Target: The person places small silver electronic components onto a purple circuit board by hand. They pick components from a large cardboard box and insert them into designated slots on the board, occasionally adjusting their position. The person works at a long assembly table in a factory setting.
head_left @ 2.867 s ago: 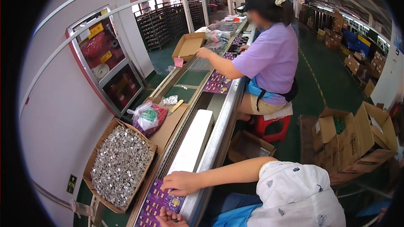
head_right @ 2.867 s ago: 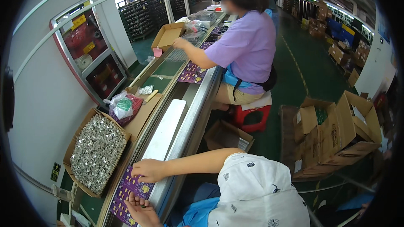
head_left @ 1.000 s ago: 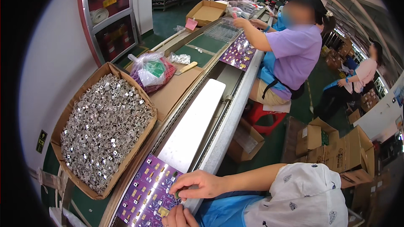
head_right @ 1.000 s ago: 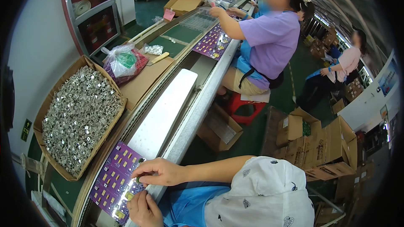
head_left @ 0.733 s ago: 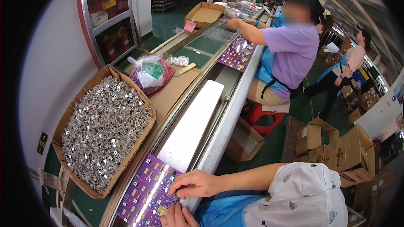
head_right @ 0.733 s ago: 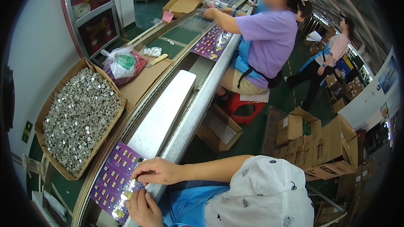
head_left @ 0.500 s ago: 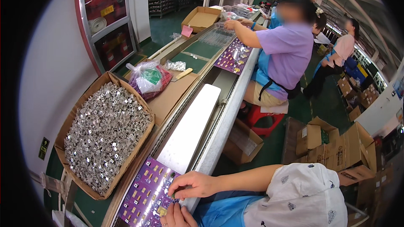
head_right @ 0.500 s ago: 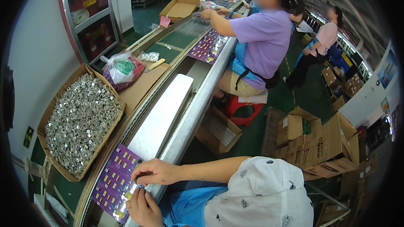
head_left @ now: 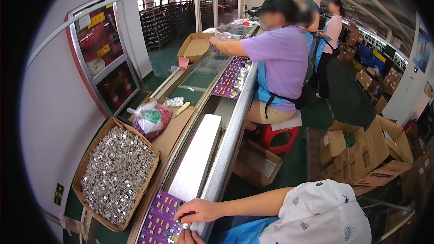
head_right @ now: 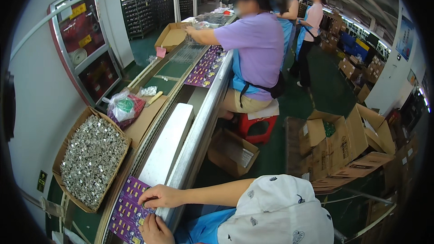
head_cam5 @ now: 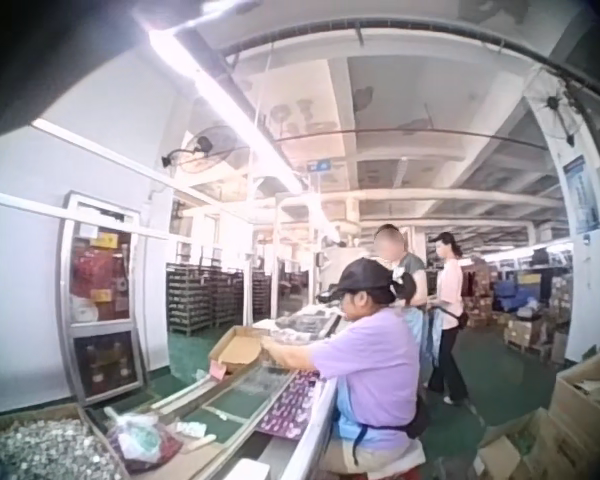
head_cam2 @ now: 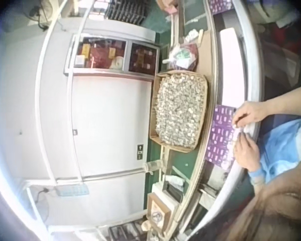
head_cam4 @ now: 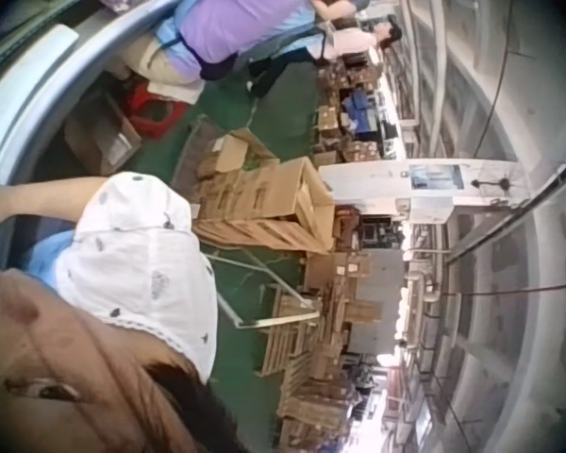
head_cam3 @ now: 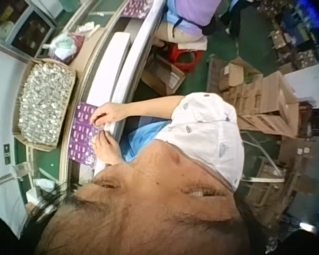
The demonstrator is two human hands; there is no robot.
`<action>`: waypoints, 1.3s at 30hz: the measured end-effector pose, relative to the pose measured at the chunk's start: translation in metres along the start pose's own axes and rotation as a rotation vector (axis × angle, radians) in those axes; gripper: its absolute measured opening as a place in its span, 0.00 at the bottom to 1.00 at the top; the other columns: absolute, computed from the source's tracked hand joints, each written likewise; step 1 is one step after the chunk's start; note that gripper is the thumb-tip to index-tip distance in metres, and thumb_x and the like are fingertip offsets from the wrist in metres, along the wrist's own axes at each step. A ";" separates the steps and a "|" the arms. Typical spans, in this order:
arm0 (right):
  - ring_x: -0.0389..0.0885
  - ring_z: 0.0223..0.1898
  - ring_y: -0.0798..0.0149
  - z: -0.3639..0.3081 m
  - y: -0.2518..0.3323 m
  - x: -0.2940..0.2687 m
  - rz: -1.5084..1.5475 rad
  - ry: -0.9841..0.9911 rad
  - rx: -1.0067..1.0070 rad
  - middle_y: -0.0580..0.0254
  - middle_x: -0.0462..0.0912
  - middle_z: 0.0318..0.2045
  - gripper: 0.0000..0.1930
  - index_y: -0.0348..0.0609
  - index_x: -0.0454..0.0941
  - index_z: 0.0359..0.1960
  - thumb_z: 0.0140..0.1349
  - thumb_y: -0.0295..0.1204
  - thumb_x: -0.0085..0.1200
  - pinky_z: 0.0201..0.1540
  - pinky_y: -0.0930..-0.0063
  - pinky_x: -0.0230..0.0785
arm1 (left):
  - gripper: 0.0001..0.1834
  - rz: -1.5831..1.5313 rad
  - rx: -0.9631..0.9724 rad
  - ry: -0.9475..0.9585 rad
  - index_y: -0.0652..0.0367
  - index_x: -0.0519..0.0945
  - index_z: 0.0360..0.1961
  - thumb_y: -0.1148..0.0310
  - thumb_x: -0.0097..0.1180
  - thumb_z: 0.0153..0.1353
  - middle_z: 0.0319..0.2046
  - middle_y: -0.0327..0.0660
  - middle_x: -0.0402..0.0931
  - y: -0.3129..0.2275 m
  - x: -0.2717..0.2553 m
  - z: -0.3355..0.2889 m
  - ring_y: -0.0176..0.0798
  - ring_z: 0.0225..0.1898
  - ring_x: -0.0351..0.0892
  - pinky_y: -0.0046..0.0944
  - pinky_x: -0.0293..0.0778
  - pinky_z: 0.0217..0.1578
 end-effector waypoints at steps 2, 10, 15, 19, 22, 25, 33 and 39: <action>0.79 0.40 0.72 -0.002 -0.009 -0.002 -0.021 -0.012 -0.061 0.62 0.83 0.43 0.13 0.36 0.80 0.52 0.69 0.29 0.57 0.46 0.75 0.72 | 0.11 -0.018 0.012 -0.011 0.61 0.85 0.41 0.65 0.58 0.66 0.39 0.45 0.85 -0.004 0.001 0.001 0.51 0.42 0.82 0.48 0.75 0.47; 0.80 0.40 0.71 -0.007 0.000 0.004 0.015 -0.038 0.052 0.62 0.85 0.39 0.12 0.38 0.82 0.49 0.66 0.27 0.58 0.45 0.74 0.72 | 0.10 -0.015 0.039 -0.067 0.60 0.86 0.40 0.65 0.58 0.67 0.40 0.45 0.85 -0.006 -0.006 0.000 0.50 0.43 0.82 0.47 0.76 0.46; 0.80 0.40 0.72 -0.009 0.000 0.001 -0.034 -0.035 0.006 0.62 0.85 0.38 0.11 0.37 0.82 0.48 0.66 0.27 0.59 0.45 0.75 0.72 | 0.12 -0.021 -0.007 -0.041 0.60 0.85 0.43 0.64 0.56 0.67 0.42 0.45 0.84 -0.010 -0.003 0.000 0.51 0.45 0.82 0.47 0.75 0.50; 0.80 0.43 0.71 -0.003 -0.004 0.003 -0.096 -0.034 -0.060 0.62 0.84 0.41 0.10 0.39 0.82 0.47 0.66 0.26 0.59 0.47 0.76 0.73 | 0.13 0.065 0.017 -0.112 0.63 0.84 0.46 0.66 0.56 0.65 0.44 0.48 0.82 -0.003 0.004 -0.007 0.52 0.44 0.80 0.48 0.74 0.47; 0.80 0.45 0.68 0.002 -0.005 0.004 -0.159 -0.087 -0.194 0.61 0.81 0.42 0.08 0.38 0.82 0.45 0.65 0.23 0.59 0.49 0.74 0.73 | 0.16 0.042 -0.042 -0.070 0.63 0.85 0.43 0.64 0.62 0.58 0.44 0.51 0.82 0.013 0.012 -0.014 0.55 0.40 0.80 0.50 0.74 0.44; 0.80 0.43 0.70 0.005 -0.001 -0.012 -0.055 -0.193 -0.036 0.63 0.80 0.39 0.06 0.39 0.82 0.42 0.64 0.20 0.58 0.47 0.76 0.74 | 0.10 0.024 -0.098 -0.029 0.60 0.86 0.39 0.67 0.62 0.59 0.43 0.45 0.84 0.008 0.010 -0.006 0.51 0.37 0.81 0.47 0.76 0.43; 0.80 0.38 0.58 0.046 0.025 -0.001 -0.729 -0.027 -0.430 0.59 0.84 0.37 0.08 0.41 0.85 0.38 0.57 0.25 0.64 0.41 0.68 0.71 | 0.13 -0.017 -0.124 -0.109 0.60 0.86 0.40 0.67 0.67 0.53 0.43 0.41 0.84 0.010 0.004 -0.009 0.43 0.31 0.78 0.39 0.76 0.34; 0.78 0.41 0.58 0.060 0.017 0.005 -1.001 0.180 -0.468 0.64 0.83 0.34 0.07 0.45 0.85 0.35 0.54 0.27 0.65 0.46 0.64 0.67 | 0.13 0.000 -0.138 -0.103 0.59 0.87 0.41 0.65 0.67 0.55 0.44 0.39 0.84 0.009 0.008 -0.007 0.40 0.31 0.76 0.38 0.75 0.34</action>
Point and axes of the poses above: each hand's wrist, its own z-axis towards the middle knuckle, its own x-axis out of the palm, y = z × x, the point moved 2 cm from there along z, towards the middle knuckle
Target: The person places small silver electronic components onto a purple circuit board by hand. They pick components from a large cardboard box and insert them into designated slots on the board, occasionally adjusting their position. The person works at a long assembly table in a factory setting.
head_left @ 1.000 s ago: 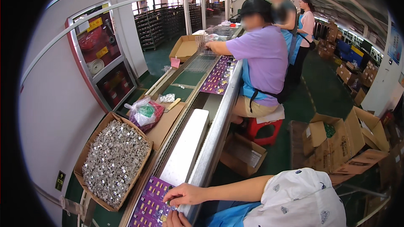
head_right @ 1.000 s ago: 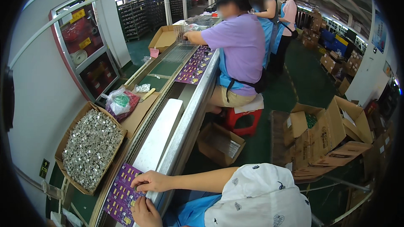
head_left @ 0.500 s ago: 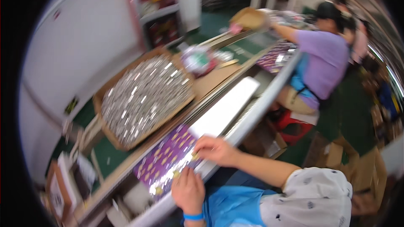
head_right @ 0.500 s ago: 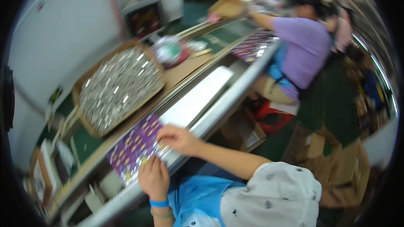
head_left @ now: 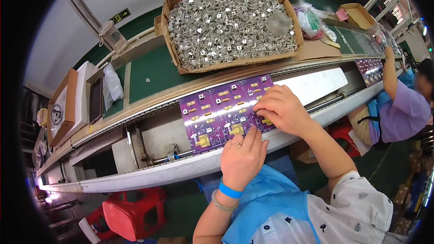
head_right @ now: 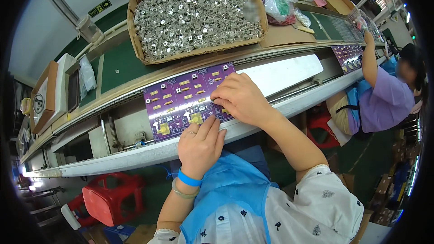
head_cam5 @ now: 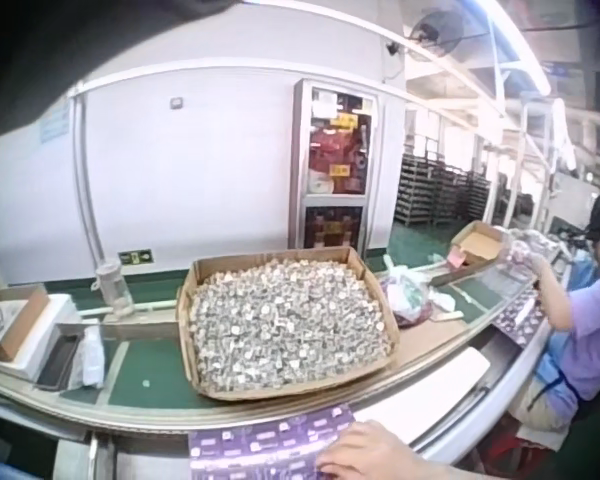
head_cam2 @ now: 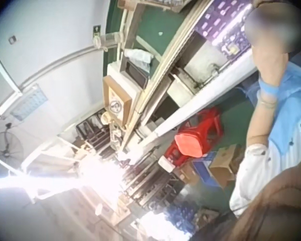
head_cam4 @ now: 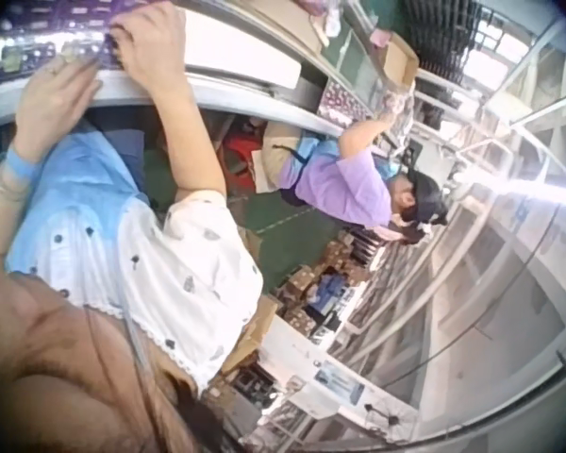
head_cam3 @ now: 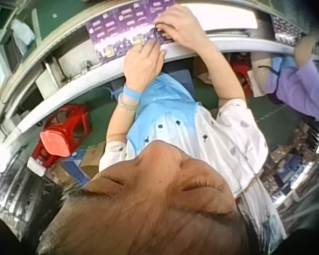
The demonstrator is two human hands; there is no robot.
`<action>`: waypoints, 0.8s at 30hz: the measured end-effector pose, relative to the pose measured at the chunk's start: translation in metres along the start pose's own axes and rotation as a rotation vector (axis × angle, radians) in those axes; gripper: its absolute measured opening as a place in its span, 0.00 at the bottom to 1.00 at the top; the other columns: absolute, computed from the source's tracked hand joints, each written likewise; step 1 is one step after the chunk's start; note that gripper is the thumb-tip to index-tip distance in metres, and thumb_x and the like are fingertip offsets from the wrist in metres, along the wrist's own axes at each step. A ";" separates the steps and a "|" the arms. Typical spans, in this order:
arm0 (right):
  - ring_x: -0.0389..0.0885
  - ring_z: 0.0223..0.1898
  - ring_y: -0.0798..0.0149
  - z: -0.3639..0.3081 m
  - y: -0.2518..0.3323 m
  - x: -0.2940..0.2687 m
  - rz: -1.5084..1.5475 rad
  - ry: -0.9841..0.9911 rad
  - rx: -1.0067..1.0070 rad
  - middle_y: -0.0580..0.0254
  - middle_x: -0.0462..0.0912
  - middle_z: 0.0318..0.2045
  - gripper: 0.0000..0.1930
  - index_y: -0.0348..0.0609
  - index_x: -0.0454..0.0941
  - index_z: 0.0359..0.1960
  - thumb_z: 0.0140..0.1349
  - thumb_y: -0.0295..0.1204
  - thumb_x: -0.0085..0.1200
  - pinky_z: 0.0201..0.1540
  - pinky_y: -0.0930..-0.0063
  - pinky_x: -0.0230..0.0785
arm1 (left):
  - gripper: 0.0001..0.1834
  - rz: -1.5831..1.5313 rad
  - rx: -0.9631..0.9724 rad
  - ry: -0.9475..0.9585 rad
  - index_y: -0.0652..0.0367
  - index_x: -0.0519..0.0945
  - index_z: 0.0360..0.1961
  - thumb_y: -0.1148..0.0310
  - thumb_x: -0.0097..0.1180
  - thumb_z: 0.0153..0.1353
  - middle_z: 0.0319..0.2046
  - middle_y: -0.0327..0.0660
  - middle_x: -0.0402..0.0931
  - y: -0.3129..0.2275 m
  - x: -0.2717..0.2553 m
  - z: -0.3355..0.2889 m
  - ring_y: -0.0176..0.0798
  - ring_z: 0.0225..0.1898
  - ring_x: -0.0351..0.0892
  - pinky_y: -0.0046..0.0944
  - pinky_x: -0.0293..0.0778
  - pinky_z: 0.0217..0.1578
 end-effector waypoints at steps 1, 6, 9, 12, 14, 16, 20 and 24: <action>0.79 0.41 0.58 0.002 0.001 0.002 -0.014 0.040 0.003 0.64 0.83 0.33 0.07 0.45 0.85 0.35 0.54 0.27 0.66 0.46 0.64 0.67 | 0.13 0.008 -0.002 0.002 0.58 0.87 0.41 0.65 0.66 0.55 0.44 0.39 0.84 0.001 0.000 -0.001 0.40 0.32 0.76 0.38 0.74 0.34; 0.78 0.40 0.59 0.004 0.004 0.009 -0.108 0.068 -0.059 0.65 0.82 0.32 0.08 0.45 0.84 0.35 0.52 0.27 0.65 0.45 0.65 0.67 | 0.14 0.031 -0.015 0.033 0.58 0.86 0.42 0.62 0.65 0.56 0.46 0.39 0.83 0.001 0.002 -0.002 0.39 0.34 0.77 0.37 0.73 0.35; 0.78 0.40 0.59 0.003 0.004 0.011 -0.125 0.078 -0.068 0.64 0.82 0.32 0.08 0.44 0.84 0.35 0.52 0.26 0.65 0.46 0.65 0.68 | 0.14 0.024 -0.018 0.035 0.58 0.87 0.41 0.63 0.66 0.56 0.46 0.40 0.83 0.001 0.002 0.000 0.39 0.33 0.77 0.37 0.74 0.36; 0.79 0.40 0.57 0.004 0.006 0.014 -0.138 0.092 -0.078 0.63 0.82 0.33 0.08 0.44 0.84 0.35 0.52 0.25 0.64 0.45 0.64 0.70 | 0.14 0.025 -0.021 0.040 0.58 0.87 0.42 0.63 0.66 0.56 0.46 0.41 0.83 0.002 0.002 -0.001 0.39 0.33 0.77 0.37 0.74 0.36; 0.80 0.39 0.56 0.005 0.007 0.017 -0.135 0.105 -0.080 0.62 0.82 0.33 0.08 0.43 0.84 0.36 0.53 0.24 0.63 0.44 0.63 0.72 | 0.14 0.026 -0.026 0.042 0.58 0.87 0.41 0.63 0.66 0.56 0.46 0.41 0.83 0.003 0.001 -0.001 0.39 0.33 0.77 0.37 0.74 0.36; 0.81 0.38 0.54 0.005 0.008 0.019 -0.122 0.118 -0.072 0.60 0.82 0.33 0.08 0.42 0.83 0.36 0.53 0.23 0.63 0.42 0.62 0.74 | 0.14 0.023 -0.027 0.042 0.58 0.87 0.41 0.63 0.66 0.55 0.46 0.41 0.84 0.003 0.000 0.000 0.40 0.33 0.77 0.37 0.74 0.36; 0.82 0.37 0.54 0.006 0.008 0.022 -0.102 0.112 -0.059 0.59 0.83 0.34 0.09 0.40 0.83 0.37 0.52 0.23 0.63 0.40 0.63 0.76 | 0.14 0.006 -0.023 0.044 0.60 0.87 0.40 0.63 0.66 0.55 0.45 0.42 0.84 0.003 0.001 0.002 0.40 0.32 0.77 0.37 0.74 0.35; 0.83 0.37 0.54 0.006 0.008 0.024 -0.107 0.112 -0.070 0.59 0.84 0.35 0.10 0.40 0.83 0.37 0.52 0.23 0.64 0.40 0.64 0.76 | 0.14 -0.011 -0.016 0.048 0.61 0.87 0.40 0.64 0.66 0.54 0.45 0.43 0.84 0.005 0.002 0.002 0.40 0.32 0.77 0.37 0.75 0.34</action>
Point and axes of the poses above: each hand's wrist, its own z-axis towards the middle knuckle, its own x-axis out of the palm, y = z × x, the point moved 2 cm from there along z, towards the middle knuckle
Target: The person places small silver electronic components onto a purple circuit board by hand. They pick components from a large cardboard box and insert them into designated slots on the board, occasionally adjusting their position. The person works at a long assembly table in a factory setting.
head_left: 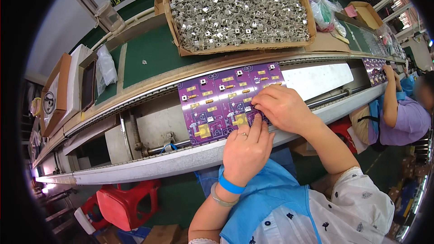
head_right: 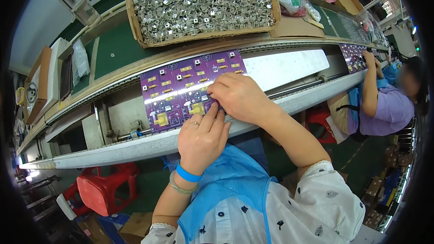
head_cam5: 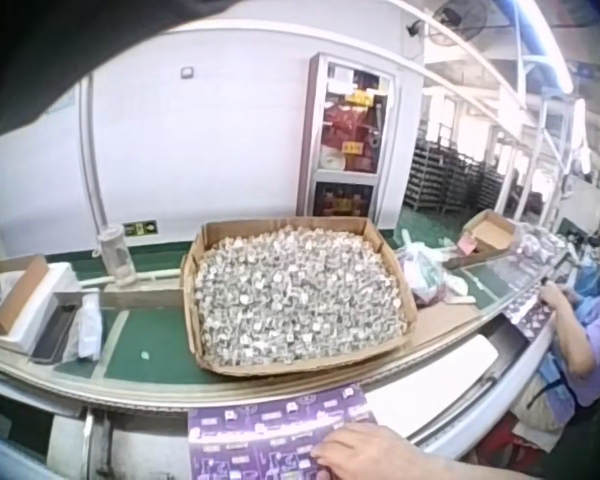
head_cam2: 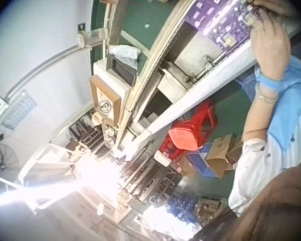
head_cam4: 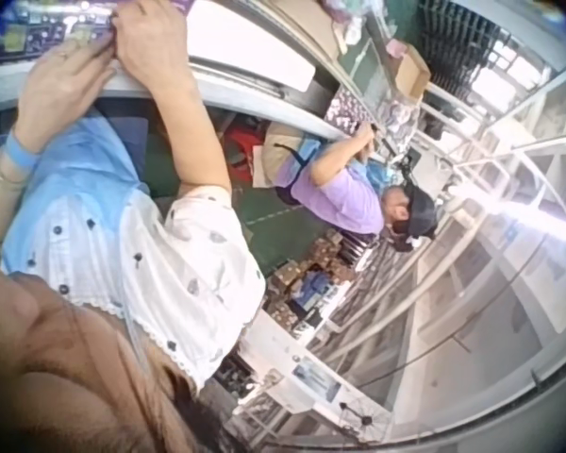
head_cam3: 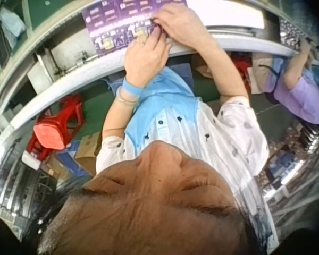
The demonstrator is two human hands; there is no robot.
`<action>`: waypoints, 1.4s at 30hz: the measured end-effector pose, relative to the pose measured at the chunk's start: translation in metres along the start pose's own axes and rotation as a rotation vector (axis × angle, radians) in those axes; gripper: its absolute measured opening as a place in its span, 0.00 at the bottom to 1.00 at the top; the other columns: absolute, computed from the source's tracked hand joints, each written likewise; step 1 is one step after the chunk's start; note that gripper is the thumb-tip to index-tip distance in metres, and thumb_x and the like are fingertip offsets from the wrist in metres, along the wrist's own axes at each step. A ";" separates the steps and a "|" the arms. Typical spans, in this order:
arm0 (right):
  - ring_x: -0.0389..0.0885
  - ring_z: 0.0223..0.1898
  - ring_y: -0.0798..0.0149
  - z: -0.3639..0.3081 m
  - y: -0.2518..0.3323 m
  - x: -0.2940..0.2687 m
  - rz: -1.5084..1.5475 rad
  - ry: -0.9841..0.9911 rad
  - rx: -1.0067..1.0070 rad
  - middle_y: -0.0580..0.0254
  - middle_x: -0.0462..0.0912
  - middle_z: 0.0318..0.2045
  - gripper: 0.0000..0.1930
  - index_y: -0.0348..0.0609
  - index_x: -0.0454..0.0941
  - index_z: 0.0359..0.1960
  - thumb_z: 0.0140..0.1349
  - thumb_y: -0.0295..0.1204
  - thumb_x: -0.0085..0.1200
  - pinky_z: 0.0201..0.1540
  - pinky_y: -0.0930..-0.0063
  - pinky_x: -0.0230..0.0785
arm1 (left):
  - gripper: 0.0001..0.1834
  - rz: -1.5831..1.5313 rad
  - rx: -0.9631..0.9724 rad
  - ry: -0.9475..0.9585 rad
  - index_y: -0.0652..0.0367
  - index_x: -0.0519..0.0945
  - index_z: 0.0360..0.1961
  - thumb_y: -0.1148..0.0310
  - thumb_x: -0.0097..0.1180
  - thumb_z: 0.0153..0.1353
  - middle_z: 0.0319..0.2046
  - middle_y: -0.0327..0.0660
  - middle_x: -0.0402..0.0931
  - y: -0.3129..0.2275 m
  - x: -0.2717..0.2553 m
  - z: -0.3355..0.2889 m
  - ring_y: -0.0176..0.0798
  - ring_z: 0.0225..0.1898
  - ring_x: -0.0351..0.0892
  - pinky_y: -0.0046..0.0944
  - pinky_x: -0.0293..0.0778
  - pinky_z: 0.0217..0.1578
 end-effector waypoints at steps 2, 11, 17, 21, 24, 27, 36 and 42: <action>0.83 0.37 0.55 0.000 0.000 0.000 -0.003 0.004 -0.011 0.59 0.83 0.35 0.10 0.41 0.83 0.37 0.52 0.23 0.64 0.40 0.64 0.76 | 0.15 -0.004 0.007 0.000 0.61 0.87 0.40 0.64 0.66 0.54 0.45 0.44 0.84 0.001 0.000 0.000 0.40 0.31 0.77 0.37 0.75 0.34; 0.82 0.38 0.55 0.004 0.006 0.001 -0.093 0.077 -0.050 0.59 0.82 0.34 0.11 0.40 0.82 0.35 0.48 0.25 0.63 0.41 0.64 0.76 | 0.16 -0.014 0.013 0.021 0.63 0.85 0.41 0.63 0.64 0.56 0.45 0.46 0.83 0.001 0.000 0.000 0.39 0.34 0.77 0.38 0.73 0.33; 0.82 0.38 0.54 0.004 0.002 0.001 -0.064 0.081 -0.084 0.58 0.82 0.33 0.12 0.38 0.82 0.36 0.49 0.25 0.63 0.42 0.63 0.76 | 0.16 -0.022 0.014 0.020 0.63 0.85 0.41 0.64 0.65 0.56 0.45 0.46 0.83 0.000 0.001 0.000 0.40 0.33 0.77 0.38 0.74 0.33; 0.82 0.38 0.54 0.000 -0.003 0.003 -0.034 0.035 -0.089 0.57 0.83 0.33 0.12 0.38 0.82 0.38 0.51 0.25 0.63 0.41 0.62 0.77 | 0.15 -0.023 0.018 -0.001 0.63 0.86 0.41 0.66 0.66 0.55 0.44 0.45 0.84 -0.002 -0.001 0.002 0.41 0.30 0.77 0.38 0.75 0.33; 0.82 0.38 0.54 -0.001 -0.004 0.002 0.013 0.019 -0.060 0.57 0.83 0.34 0.12 0.38 0.83 0.40 0.54 0.26 0.64 0.41 0.62 0.76 | 0.15 -0.053 0.009 -0.022 0.63 0.86 0.42 0.67 0.66 0.54 0.44 0.45 0.84 -0.002 0.001 0.001 0.43 0.31 0.77 0.40 0.76 0.34; 0.82 0.41 0.52 -0.001 0.001 -0.007 0.081 -0.017 0.079 0.57 0.83 0.36 0.14 0.40 0.83 0.42 0.53 0.27 0.63 0.44 0.61 0.76 | 0.13 -0.199 -0.012 -0.093 0.63 0.85 0.41 0.67 0.63 0.58 0.44 0.46 0.83 0.000 -0.008 -0.001 0.43 0.33 0.78 0.41 0.76 0.36; 0.79 0.41 0.59 -0.030 0.087 -0.017 0.246 -0.154 -0.142 0.63 0.81 0.39 0.12 0.47 0.82 0.38 0.50 0.31 0.64 0.43 0.64 0.69 | 0.27 -1.791 -0.963 -0.424 0.71 0.70 0.59 0.55 0.36 0.77 0.47 0.46 0.74 -0.010 -0.044 -0.023 0.37 0.47 0.72 0.36 0.68 0.53; 0.76 0.42 0.57 -0.018 0.094 0.002 0.379 -0.211 -0.221 0.65 0.79 0.33 0.10 0.46 0.78 0.30 0.51 0.37 0.63 0.46 0.60 0.68 | 0.27 -1.977 -0.991 -0.567 0.69 0.73 0.54 0.53 0.38 0.76 0.51 0.53 0.75 -0.019 -0.063 -0.019 0.51 0.52 0.75 0.49 0.71 0.55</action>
Point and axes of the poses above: each hand's wrist, its own z-axis towards the middle knuckle, its own x-axis out of the palm, y = z × x, the point moved 2 cm from there along z, towards the middle knuckle
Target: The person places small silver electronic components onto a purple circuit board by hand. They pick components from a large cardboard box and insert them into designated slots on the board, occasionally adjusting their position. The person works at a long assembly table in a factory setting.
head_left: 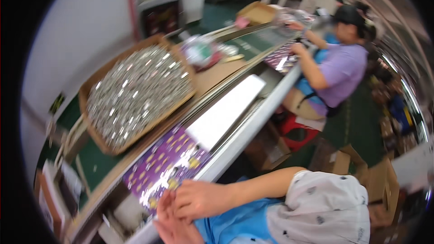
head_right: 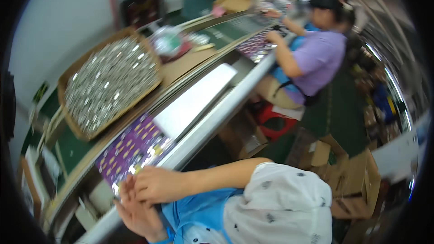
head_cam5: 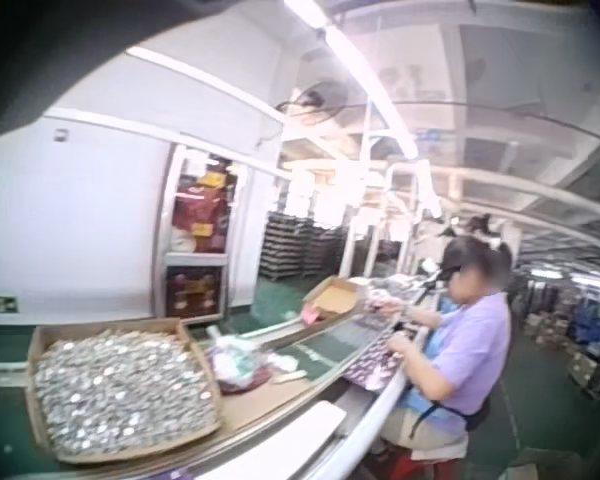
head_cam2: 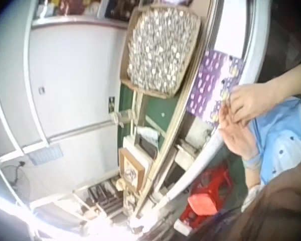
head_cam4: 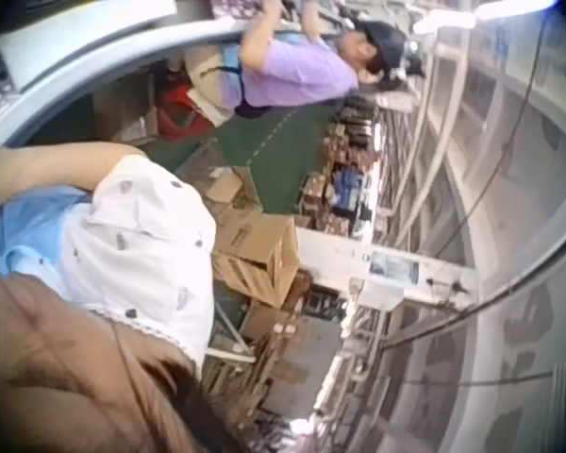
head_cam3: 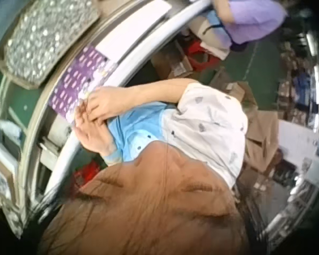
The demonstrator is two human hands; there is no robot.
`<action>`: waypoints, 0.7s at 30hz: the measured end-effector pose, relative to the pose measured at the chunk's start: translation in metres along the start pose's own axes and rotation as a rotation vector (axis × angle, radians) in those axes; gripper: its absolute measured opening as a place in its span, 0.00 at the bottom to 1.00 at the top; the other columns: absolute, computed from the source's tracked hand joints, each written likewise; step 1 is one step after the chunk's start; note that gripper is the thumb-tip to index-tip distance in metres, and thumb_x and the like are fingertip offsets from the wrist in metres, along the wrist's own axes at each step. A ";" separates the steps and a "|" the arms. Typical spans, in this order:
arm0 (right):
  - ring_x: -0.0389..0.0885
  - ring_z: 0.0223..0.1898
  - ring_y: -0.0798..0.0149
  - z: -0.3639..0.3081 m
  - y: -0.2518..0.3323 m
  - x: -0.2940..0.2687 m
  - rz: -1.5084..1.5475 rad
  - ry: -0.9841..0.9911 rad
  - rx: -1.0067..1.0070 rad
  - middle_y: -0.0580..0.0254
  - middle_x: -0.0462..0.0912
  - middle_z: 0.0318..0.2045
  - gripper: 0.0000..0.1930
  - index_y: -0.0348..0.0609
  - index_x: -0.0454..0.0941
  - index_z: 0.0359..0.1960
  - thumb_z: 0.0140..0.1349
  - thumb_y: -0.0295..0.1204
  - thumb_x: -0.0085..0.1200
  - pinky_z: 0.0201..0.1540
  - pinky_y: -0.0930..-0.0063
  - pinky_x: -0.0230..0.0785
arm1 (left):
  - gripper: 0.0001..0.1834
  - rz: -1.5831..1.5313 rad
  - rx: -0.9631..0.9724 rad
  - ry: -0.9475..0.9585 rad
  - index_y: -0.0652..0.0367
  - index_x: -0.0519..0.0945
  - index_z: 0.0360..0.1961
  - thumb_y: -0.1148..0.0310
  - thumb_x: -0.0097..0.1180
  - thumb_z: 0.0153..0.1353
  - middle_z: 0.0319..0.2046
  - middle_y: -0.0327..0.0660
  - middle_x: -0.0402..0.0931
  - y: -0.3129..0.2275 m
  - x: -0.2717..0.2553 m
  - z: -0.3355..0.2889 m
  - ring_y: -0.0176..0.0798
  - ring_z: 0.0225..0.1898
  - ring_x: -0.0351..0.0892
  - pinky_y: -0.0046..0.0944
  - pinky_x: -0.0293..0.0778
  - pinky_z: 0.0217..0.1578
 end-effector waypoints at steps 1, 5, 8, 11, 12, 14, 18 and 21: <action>0.76 0.42 0.56 -0.003 -0.005 0.000 0.001 0.016 0.034 0.64 0.79 0.33 0.10 0.45 0.78 0.29 0.52 0.36 0.62 0.46 0.60 0.68 | 0.25 -0.003 -0.065 0.166 0.68 0.71 0.59 0.56 0.41 0.75 0.56 0.53 0.73 0.000 0.001 0.000 0.50 0.57 0.73 0.47 0.69 0.59; 0.76 0.40 0.56 -0.015 -0.017 -0.003 0.070 -0.006 0.098 0.63 0.78 0.32 0.06 0.45 0.79 0.32 0.59 0.32 0.59 0.45 0.62 0.69 | 0.28 0.279 -0.044 0.335 0.69 0.59 0.69 0.59 0.36 0.77 0.68 0.55 0.61 0.009 -0.023 0.008 0.50 0.69 0.61 0.47 0.62 0.67; 0.78 0.40 0.53 -0.018 -0.016 -0.014 0.221 -0.060 0.245 0.59 0.80 0.35 0.06 0.43 0.80 0.39 0.65 0.29 0.56 0.44 0.62 0.71 | 0.21 0.543 0.014 0.199 0.69 0.67 0.63 0.65 0.41 0.77 0.60 0.52 0.70 0.009 -0.022 0.005 0.45 0.60 0.71 0.44 0.70 0.61; 0.80 0.41 0.52 -0.015 -0.012 -0.019 0.360 -0.138 0.340 0.56 0.81 0.36 0.08 0.40 0.81 0.42 0.67 0.30 0.56 0.43 0.62 0.73 | 0.10 0.877 0.219 0.107 0.71 0.77 0.49 0.74 0.52 0.72 0.45 0.48 0.79 0.008 -0.036 0.004 0.39 0.44 0.80 0.37 0.78 0.49; 0.80 0.40 0.52 -0.014 -0.012 -0.016 0.388 -0.151 0.342 0.56 0.81 0.36 0.09 0.39 0.82 0.42 0.67 0.31 0.56 0.42 0.62 0.73 | 0.10 0.920 0.239 0.092 0.71 0.77 0.48 0.74 0.52 0.72 0.44 0.48 0.79 0.006 -0.038 0.004 0.39 0.44 0.80 0.37 0.79 0.48; 0.80 0.40 0.52 -0.013 -0.012 -0.012 0.428 -0.162 0.346 0.56 0.81 0.36 0.10 0.38 0.82 0.42 0.66 0.32 0.57 0.42 0.62 0.73 | 0.09 1.007 0.278 0.063 0.71 0.77 0.46 0.75 0.52 0.72 0.42 0.48 0.79 0.003 -0.042 0.005 0.39 0.42 0.80 0.37 0.79 0.46; 0.81 0.42 0.51 -0.011 -0.009 -0.008 0.471 -0.123 0.329 0.54 0.81 0.39 0.09 0.39 0.81 0.44 0.67 0.30 0.57 0.43 0.62 0.74 | 0.08 1.099 0.393 0.048 0.71 0.78 0.44 0.74 0.54 0.71 0.40 0.48 0.80 -0.002 -0.050 0.007 0.38 0.39 0.80 0.36 0.80 0.41; 0.81 0.43 0.50 -0.010 -0.011 -0.006 0.486 -0.068 0.342 0.53 0.81 0.40 0.09 0.39 0.80 0.45 0.67 0.30 0.57 0.45 0.62 0.74 | 0.08 1.222 0.492 0.063 0.71 0.77 0.44 0.74 0.54 0.71 0.39 0.49 0.79 -0.004 -0.054 0.009 0.39 0.38 0.80 0.36 0.80 0.39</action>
Point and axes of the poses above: each hand's wrist, its own z-axis towards the middle knuckle, its own x-axis out of the palm, y = z × x, the point moved 2 cm from there along z, towards the middle knuckle
